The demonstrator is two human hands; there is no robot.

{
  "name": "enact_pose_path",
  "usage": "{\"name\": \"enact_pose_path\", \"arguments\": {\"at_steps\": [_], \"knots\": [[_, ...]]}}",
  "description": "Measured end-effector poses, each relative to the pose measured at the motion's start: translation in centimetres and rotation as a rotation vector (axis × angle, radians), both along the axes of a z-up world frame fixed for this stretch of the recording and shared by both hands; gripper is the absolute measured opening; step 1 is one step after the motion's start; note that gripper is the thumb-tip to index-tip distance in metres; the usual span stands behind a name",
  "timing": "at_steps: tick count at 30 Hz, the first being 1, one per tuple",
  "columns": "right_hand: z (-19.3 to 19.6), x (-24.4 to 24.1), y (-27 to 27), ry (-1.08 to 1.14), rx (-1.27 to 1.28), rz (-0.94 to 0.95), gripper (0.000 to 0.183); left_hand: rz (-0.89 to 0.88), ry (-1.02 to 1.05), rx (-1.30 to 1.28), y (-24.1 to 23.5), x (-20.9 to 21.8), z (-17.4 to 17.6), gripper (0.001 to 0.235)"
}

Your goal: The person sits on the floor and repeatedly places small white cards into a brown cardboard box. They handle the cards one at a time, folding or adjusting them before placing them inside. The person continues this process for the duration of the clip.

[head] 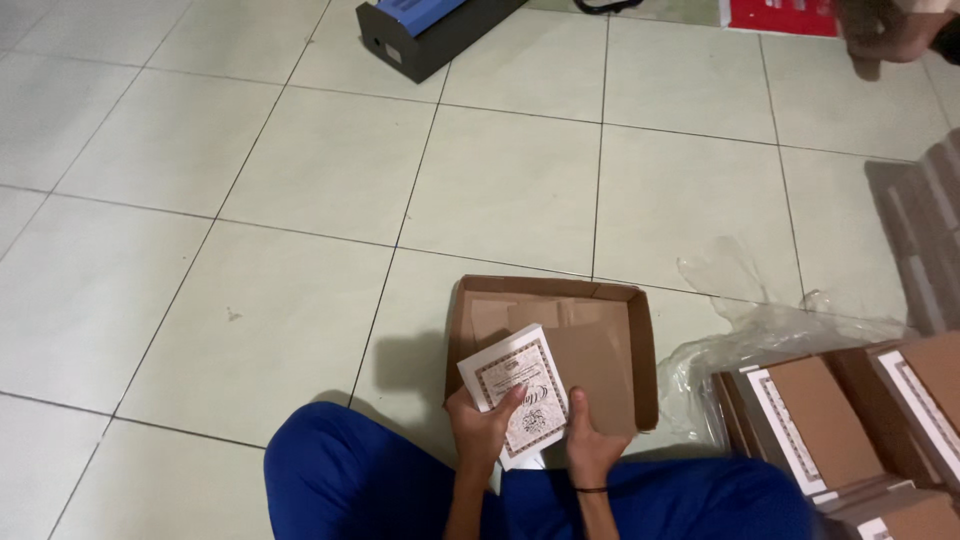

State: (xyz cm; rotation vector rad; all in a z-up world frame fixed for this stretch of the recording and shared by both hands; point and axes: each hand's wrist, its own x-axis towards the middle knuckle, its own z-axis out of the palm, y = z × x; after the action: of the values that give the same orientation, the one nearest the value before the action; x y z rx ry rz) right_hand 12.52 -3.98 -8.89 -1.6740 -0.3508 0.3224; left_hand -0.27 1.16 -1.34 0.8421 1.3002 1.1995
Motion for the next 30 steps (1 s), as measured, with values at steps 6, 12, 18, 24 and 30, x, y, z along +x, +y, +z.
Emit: {"name": "enact_pose_path", "arguments": {"at_steps": [6,12,18,24,30], "knots": [[0.4,0.4,-0.5,-0.087,0.105,0.170,0.034,0.087,0.065,0.020,-0.4,0.2,-2.2,0.031],[0.6,-0.6,-0.1,-0.128,0.001,0.138,0.028,0.136,0.131,-0.051,-0.4,-0.8,-3.3,0.037],[-0.5,0.3,-0.1,-0.103,0.063,0.123,0.060,0.101,0.166,-0.108,-0.1,-1.2,-2.4,0.036],[0.3,0.0,0.0,0.161,0.122,0.113,0.064,0.106,0.046,-0.096,-0.5,-1.0,-1.1,0.034],[1.1,-0.3,-0.1,0.230,0.193,0.145,0.064,0.080,0.049,-0.042,-0.6,-1.1,-1.8,0.034]]}}
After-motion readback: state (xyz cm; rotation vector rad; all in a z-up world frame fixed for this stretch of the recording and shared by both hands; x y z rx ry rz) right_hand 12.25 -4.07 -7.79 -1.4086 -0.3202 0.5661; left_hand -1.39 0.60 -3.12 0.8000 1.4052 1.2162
